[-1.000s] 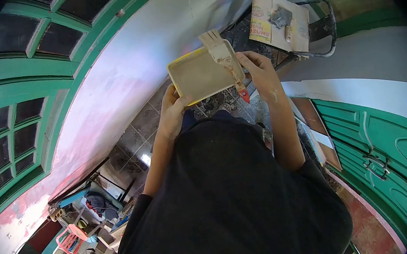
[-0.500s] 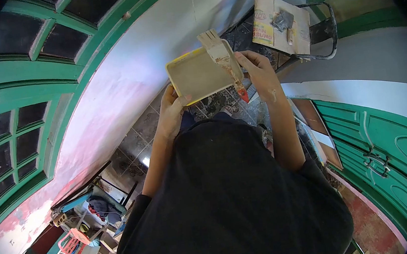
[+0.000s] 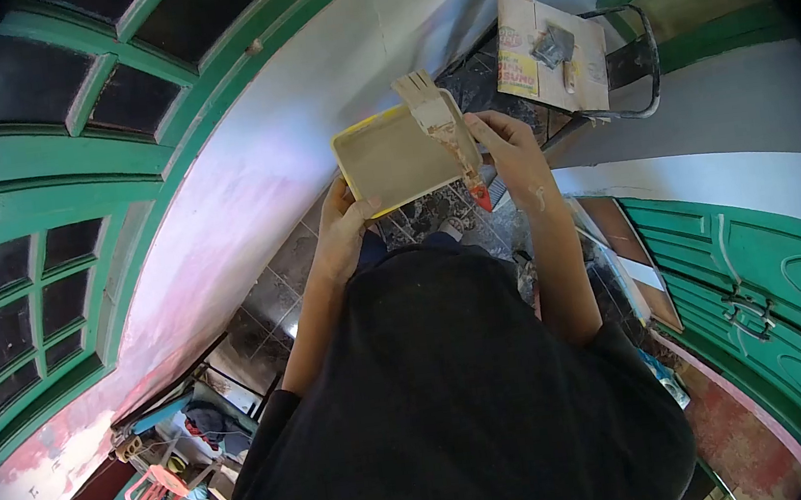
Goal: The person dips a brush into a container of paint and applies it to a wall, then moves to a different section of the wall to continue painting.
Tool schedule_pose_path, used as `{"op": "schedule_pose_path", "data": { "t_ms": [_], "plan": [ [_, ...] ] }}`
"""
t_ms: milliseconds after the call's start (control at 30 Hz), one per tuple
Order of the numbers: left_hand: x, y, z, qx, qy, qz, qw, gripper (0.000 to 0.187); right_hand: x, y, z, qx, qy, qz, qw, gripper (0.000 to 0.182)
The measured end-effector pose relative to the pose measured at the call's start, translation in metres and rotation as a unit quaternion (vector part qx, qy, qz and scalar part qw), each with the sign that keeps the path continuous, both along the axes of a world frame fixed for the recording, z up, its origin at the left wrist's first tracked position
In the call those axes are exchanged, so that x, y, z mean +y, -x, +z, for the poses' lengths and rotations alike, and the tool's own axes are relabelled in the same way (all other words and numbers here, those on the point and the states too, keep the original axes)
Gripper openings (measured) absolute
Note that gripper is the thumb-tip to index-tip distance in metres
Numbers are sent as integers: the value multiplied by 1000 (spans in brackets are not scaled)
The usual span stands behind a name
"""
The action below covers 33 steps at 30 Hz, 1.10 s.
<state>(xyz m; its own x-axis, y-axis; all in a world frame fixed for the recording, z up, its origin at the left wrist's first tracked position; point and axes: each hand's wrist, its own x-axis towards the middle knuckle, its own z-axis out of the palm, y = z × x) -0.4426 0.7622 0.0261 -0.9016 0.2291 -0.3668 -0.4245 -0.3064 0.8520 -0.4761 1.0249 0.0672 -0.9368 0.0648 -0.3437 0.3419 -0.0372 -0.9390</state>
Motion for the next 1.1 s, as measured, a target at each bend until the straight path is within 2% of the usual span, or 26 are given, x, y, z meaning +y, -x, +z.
{"op": "schedule_pose_path", "data": {
  "t_ms": [533,867,933,967,1033,1067,1100],
  "plan": [
    [2,9,-5,-5,-35,-32,999,55,5,-13,-11,-6,14,-45,999,34],
    [2,23,-15,5,-41,-71,997,54,3,-18,1,-7,-18,-80,997,33],
    [1,27,-17,18,-13,-108,994,69,2,-21,4,9,-6,-86,996,35],
    [2,28,-17,19,-14,-113,993,69,1,-22,5,10,-7,-91,996,35],
    [6,30,-16,18,-29,-109,993,69,-2,-24,10,55,-111,-138,983,39],
    [7,32,-16,19,-31,-112,993,69,-3,-28,17,56,-112,-141,982,39],
    [8,34,-17,16,-26,-113,993,69,-7,-32,35,53,-217,-143,964,40]
  ]
}}
